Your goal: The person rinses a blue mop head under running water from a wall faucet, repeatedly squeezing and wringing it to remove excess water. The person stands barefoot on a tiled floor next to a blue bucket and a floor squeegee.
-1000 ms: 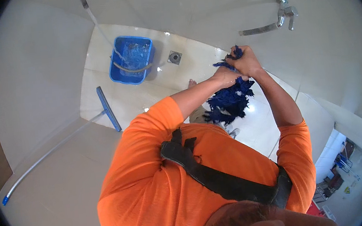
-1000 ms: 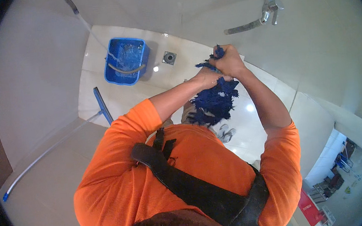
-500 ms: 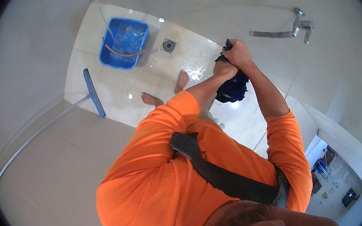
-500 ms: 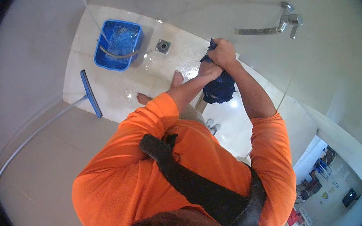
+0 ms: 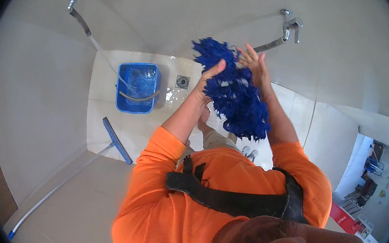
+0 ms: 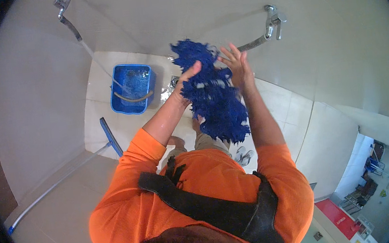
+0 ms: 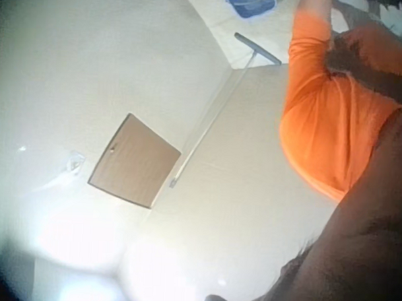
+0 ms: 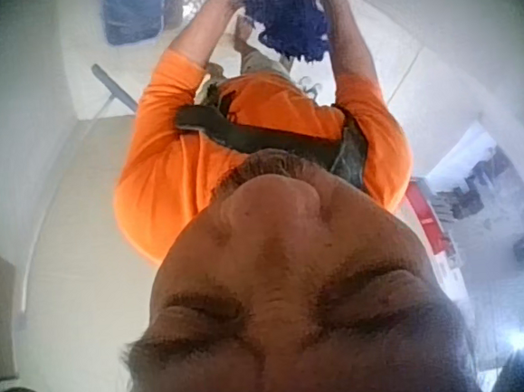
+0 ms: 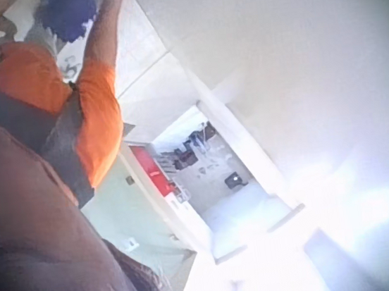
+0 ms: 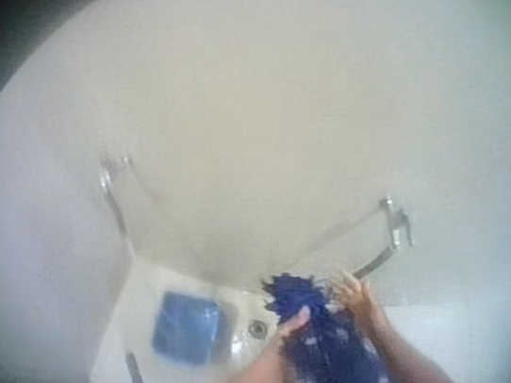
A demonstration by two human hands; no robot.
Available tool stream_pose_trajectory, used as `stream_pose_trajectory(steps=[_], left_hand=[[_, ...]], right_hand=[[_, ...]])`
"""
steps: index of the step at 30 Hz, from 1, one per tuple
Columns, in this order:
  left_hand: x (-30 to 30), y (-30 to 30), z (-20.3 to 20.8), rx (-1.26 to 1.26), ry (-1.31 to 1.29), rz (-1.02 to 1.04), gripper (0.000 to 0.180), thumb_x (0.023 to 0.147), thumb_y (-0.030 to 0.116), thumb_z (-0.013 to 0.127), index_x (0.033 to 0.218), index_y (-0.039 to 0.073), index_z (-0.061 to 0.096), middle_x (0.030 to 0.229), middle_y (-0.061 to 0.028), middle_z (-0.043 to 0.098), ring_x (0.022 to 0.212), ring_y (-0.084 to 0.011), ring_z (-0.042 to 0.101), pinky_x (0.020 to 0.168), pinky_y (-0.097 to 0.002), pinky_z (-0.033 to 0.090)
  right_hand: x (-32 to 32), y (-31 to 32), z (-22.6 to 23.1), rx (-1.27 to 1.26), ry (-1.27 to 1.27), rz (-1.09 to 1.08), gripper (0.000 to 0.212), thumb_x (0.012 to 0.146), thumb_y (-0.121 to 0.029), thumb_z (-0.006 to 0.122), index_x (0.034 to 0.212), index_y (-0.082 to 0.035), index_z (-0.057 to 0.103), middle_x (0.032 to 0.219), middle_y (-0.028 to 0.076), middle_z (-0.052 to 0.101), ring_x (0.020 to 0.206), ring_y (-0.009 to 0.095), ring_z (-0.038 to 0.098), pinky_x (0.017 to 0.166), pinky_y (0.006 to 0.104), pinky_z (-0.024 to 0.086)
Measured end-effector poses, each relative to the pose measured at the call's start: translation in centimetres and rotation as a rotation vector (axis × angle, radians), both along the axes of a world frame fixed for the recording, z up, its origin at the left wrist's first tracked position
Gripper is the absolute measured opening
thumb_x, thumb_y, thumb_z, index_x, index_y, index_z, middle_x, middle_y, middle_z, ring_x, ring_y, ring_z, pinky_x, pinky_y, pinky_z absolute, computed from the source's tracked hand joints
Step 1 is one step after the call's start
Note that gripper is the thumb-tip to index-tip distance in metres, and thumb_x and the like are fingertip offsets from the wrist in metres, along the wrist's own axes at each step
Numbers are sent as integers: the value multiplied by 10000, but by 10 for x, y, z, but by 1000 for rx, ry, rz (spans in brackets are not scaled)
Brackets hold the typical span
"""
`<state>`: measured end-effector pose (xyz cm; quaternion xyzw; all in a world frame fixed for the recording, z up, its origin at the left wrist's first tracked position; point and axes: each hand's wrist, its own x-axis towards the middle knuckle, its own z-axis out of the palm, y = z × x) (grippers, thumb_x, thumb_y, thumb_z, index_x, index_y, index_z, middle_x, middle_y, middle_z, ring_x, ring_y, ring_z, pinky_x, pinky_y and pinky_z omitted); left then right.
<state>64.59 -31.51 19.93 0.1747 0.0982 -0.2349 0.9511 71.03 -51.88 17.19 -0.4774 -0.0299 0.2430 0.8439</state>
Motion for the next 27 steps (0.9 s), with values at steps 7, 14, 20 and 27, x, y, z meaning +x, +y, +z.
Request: stream_pose_trajectory(steps=[7,14,20,27], left_hand=[[14,35,3,-237,36,189,446,966,453,562,1138,61,687,1089,-170,722,1021,-347,699,949,-508,545],[-14,11,28,-424,-26,-179,500,998,497,503,1257,89,629,1264,-141,654,1188,-308,616,1053,-483,476],[-69,-5,58,107,-309,155,623,1055,490,380,1556,125,318,1585,-120,358,1456,-256,365,1221,-438,276],[-50,-5,125,-226,-109,203,523,986,435,540,1339,50,558,1318,-154,613,1176,-279,616,1058,-436,478]], right_hand=[[-95,-28,33,-697,-1050,-66,1312,725,-428,885,1619,-175,-42,1647,283,60,1531,404,139,1215,510,225],[-71,6,125,-698,-1653,303,1161,604,-467,887,1573,-415,249,1687,171,-30,1547,422,14,1220,632,118],[-84,37,166,-829,-1907,390,615,661,-403,820,1232,-333,602,1569,126,350,1456,451,312,1173,657,271],[-80,36,164,-243,-1153,-346,405,808,-244,779,1119,-89,571,1165,170,619,1126,309,592,1033,468,449]])
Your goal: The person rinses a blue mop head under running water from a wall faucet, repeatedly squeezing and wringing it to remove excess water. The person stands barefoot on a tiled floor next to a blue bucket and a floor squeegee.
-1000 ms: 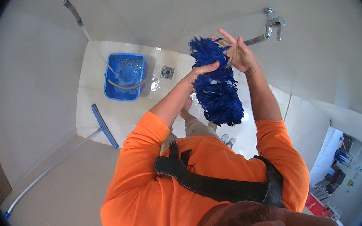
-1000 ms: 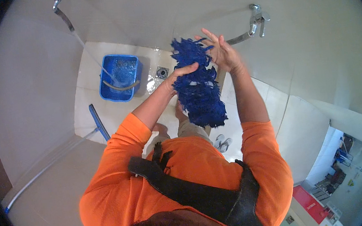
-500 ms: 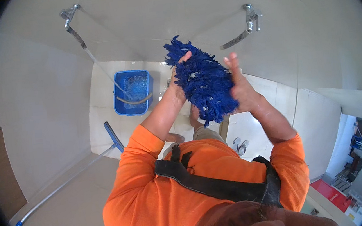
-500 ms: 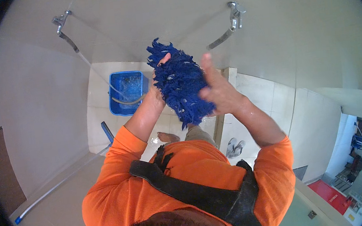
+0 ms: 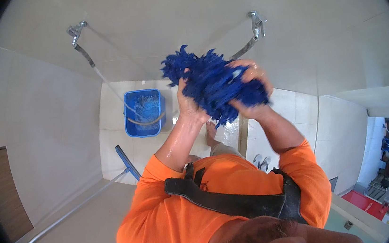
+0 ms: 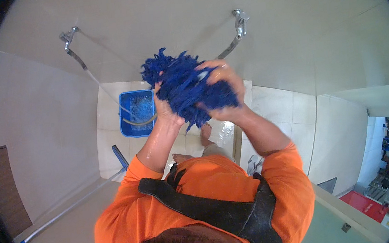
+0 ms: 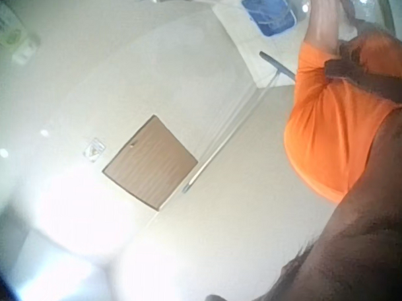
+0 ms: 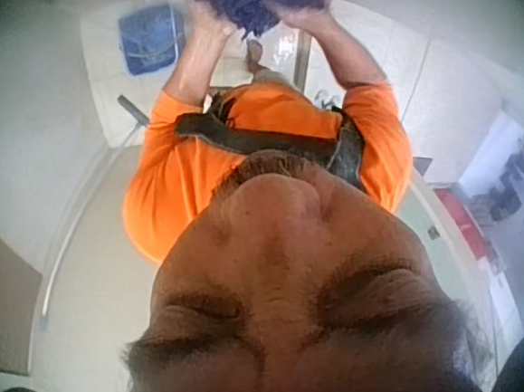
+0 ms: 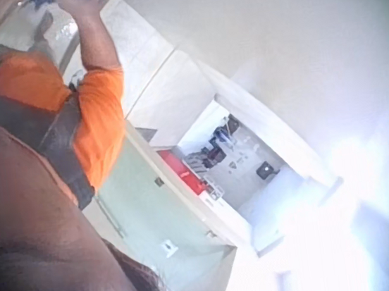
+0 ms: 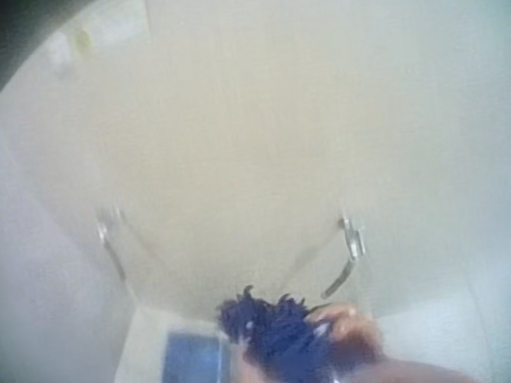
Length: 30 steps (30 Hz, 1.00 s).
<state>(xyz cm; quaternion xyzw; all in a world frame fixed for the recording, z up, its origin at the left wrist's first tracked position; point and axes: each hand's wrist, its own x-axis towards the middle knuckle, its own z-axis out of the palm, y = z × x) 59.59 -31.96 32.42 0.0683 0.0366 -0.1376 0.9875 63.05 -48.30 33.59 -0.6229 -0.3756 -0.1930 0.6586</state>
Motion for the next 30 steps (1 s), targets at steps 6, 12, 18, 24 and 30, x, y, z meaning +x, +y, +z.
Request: stream_pose_trajectory(steps=[6,12,18,24,30], left_hand=[[-2,-3,-40,286,129,153,497,912,400,608,1244,31,640,1215,-127,677,1134,-279,638,998,-428,498],[-27,-17,-59,1484,-664,115,455,906,273,705,1262,3,618,1260,-156,648,1226,-312,592,1072,-409,447],[-28,-48,-45,1331,-1350,309,409,795,126,682,1189,23,648,1179,-183,652,1154,-342,628,1121,-477,431],[-8,-60,-25,1531,-1689,97,302,743,120,675,1010,-19,662,959,-154,683,980,-317,673,935,-418,518],[11,-87,-55,1750,-1569,-106,199,745,94,683,912,-10,710,853,-160,692,851,-328,709,755,-433,563]], right_hand=[[-22,-6,12,640,953,-64,348,896,-147,676,1229,-74,607,1122,105,662,1071,214,616,928,376,493],[-3,-54,-110,929,1463,212,273,1010,-250,574,1185,-61,665,1142,103,699,1016,243,676,980,410,529],[1,-85,-121,-87,1624,360,303,992,-203,618,1238,-25,638,1139,85,699,1024,179,675,934,330,552],[45,-31,-65,-650,1591,268,264,861,-173,782,1072,-32,710,968,43,716,866,151,684,805,308,575],[78,-11,-99,-1169,1367,255,560,716,-300,862,1112,46,671,1018,138,715,914,202,680,825,322,547]])
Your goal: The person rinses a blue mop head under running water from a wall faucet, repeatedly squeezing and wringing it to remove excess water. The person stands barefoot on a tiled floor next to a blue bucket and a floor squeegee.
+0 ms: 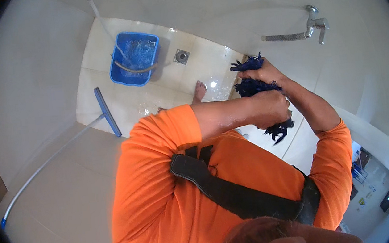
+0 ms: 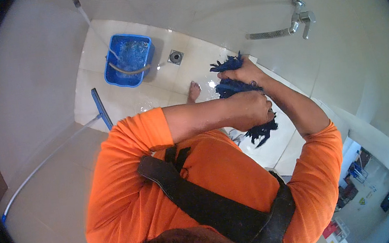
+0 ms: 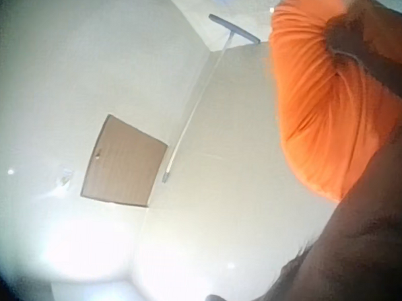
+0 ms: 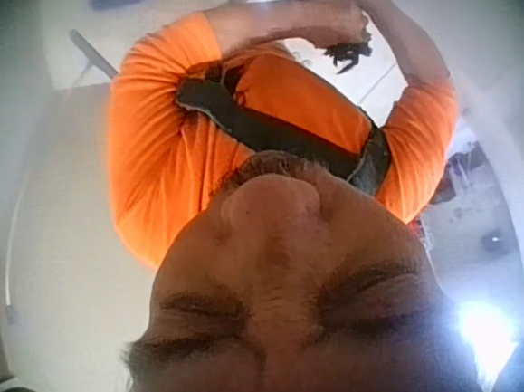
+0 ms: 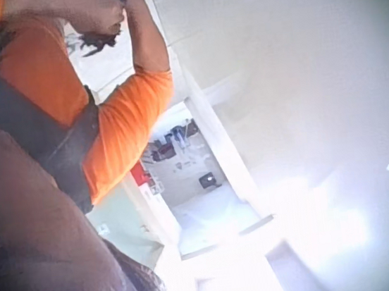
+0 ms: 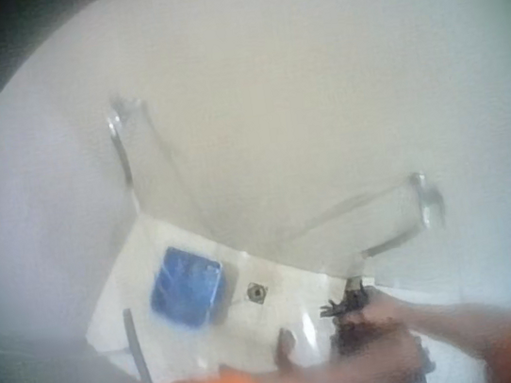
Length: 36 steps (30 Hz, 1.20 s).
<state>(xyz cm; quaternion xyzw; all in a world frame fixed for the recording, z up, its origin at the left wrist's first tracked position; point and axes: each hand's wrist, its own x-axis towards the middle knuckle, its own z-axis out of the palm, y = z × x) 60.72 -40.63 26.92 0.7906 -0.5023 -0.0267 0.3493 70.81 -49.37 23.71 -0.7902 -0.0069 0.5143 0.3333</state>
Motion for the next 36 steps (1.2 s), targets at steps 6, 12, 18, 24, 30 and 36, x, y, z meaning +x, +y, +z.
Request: stream_pose_trajectory(steps=[6,12,18,24,30,36], left_hand=[[14,-41,-44,231,116,-22,209,746,99,694,922,-8,725,865,-177,707,843,-349,711,751,-450,564],[21,-63,-73,278,244,44,200,808,114,666,942,2,763,962,-179,733,966,-364,705,856,-481,552],[13,-71,-89,268,371,158,202,808,99,664,947,-18,752,1008,-188,727,979,-352,704,881,-476,550],[5,-53,-101,297,102,230,180,777,89,681,919,-5,739,971,-191,717,931,-323,723,828,-440,583],[0,-8,-62,384,45,231,378,743,136,739,1103,32,689,1099,-191,698,928,-326,725,829,-402,589],[-29,63,-91,640,560,382,397,660,211,821,1011,46,736,985,-203,727,924,-364,717,863,-448,567]], right_hand=[[1,13,-18,-202,-172,321,737,685,-375,866,1182,103,606,1121,236,682,1043,284,676,926,369,534],[2,15,-46,-219,-238,535,627,656,-375,845,1038,91,670,1032,270,690,983,332,692,877,411,539],[-14,17,-59,-144,-295,535,572,677,-408,836,984,56,702,976,253,708,912,328,706,829,412,551],[11,28,-47,-59,-97,53,714,790,-636,763,1067,16,677,884,148,721,801,233,706,743,356,574],[11,41,-100,255,409,-345,731,958,-656,520,1130,31,701,949,141,746,728,213,714,682,335,567],[-22,74,-130,326,197,-45,766,990,-677,419,1432,-57,502,1328,201,598,1154,294,601,956,466,490]])
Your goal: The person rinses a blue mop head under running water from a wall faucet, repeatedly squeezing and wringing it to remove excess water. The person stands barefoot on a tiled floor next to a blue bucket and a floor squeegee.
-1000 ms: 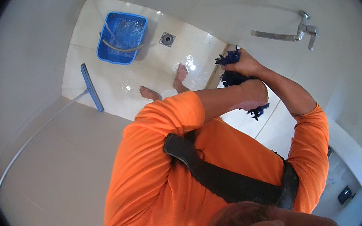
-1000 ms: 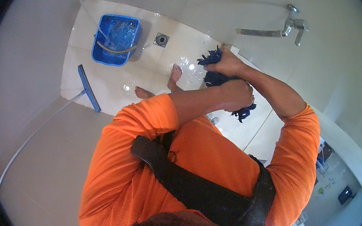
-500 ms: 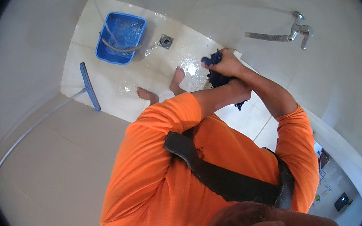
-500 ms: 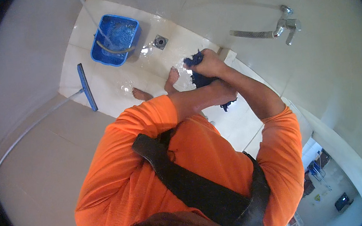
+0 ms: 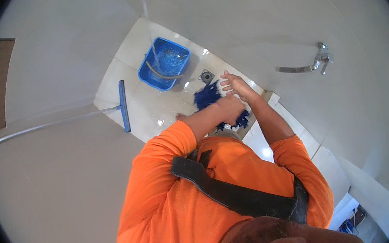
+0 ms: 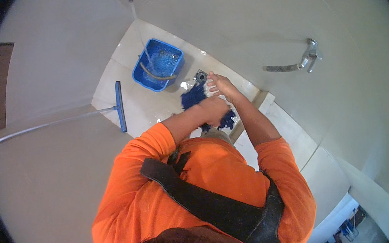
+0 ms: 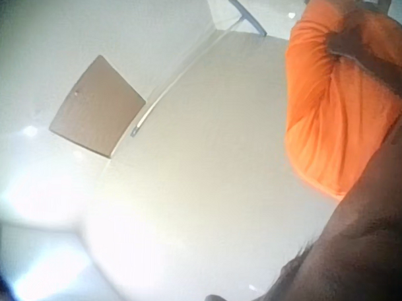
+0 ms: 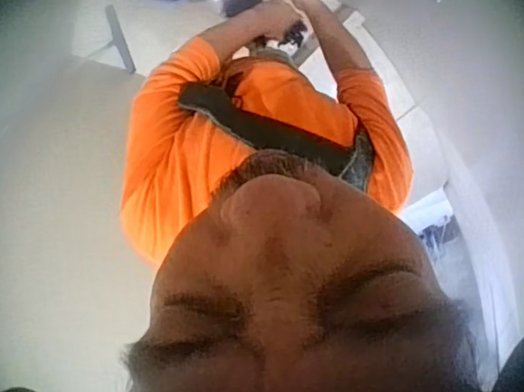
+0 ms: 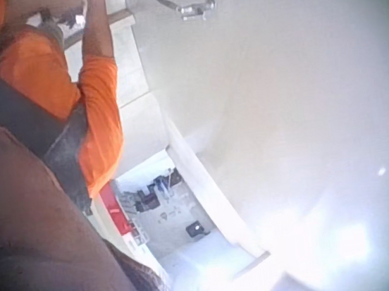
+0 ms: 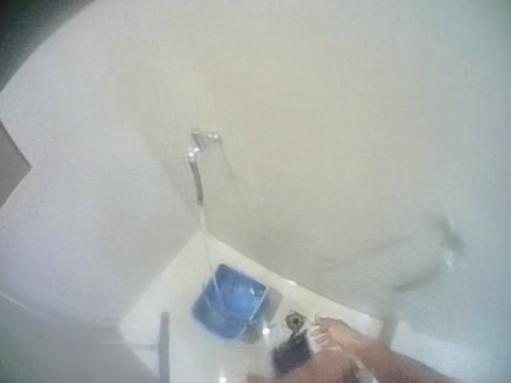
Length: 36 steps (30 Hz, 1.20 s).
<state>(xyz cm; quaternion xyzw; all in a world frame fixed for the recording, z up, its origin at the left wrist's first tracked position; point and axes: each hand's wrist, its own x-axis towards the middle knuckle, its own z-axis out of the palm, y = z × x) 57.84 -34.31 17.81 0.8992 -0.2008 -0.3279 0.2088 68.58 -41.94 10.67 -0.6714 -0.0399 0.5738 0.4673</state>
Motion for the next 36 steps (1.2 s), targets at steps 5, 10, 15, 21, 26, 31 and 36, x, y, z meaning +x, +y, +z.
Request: stream_pose_trajectory(steps=[5,10,15,21,26,31,36], left_hand=[[-91,125,-85,198,311,503,510,563,347,854,935,6,774,1028,-212,737,987,-345,718,884,-417,567],[-230,200,-112,342,835,885,478,595,307,842,959,8,762,1028,-146,758,869,-328,736,817,-420,584],[-344,208,-132,-48,1498,1080,513,636,340,848,1024,25,734,1004,-117,749,867,-295,714,838,-451,566],[-420,171,-160,-136,1144,1227,628,667,407,844,1153,29,721,1169,-113,709,1009,-285,670,932,-434,527],[-447,155,-217,-179,1031,1365,772,609,471,880,1208,16,703,1296,-131,667,1156,-291,629,1018,-424,491],[-447,177,-201,-203,1003,1465,747,615,460,877,1189,12,711,1271,-135,678,1141,-289,635,999,-420,500],[-463,195,-204,-215,1009,1514,722,620,449,874,1170,8,718,1246,-138,689,1126,-287,641,981,-416,509]], right_hand=[[-25,-52,-102,-128,-211,139,584,971,-533,570,1278,-38,623,1129,129,692,936,271,675,833,405,546],[-30,-210,-171,-420,-736,859,489,940,-458,547,1154,-55,721,1224,223,672,1213,391,588,1084,475,431],[-37,-289,-148,-738,-529,708,488,913,-469,572,1135,-64,730,1164,183,703,1102,346,654,1032,426,473],[-22,-237,-167,-359,-1157,894,407,897,-344,655,1170,-47,703,844,142,710,757,258,691,753,395,562],[-20,-67,-124,-399,-751,569,367,895,-353,673,1135,-80,720,1109,188,717,1026,337,691,927,406,535],[-15,29,-104,-232,-780,463,392,870,-280,748,1173,-38,692,880,135,706,818,242,675,766,363,537],[-37,54,-76,-333,-761,558,372,855,-316,741,1127,-63,722,1056,194,732,984,344,702,901,421,543]])
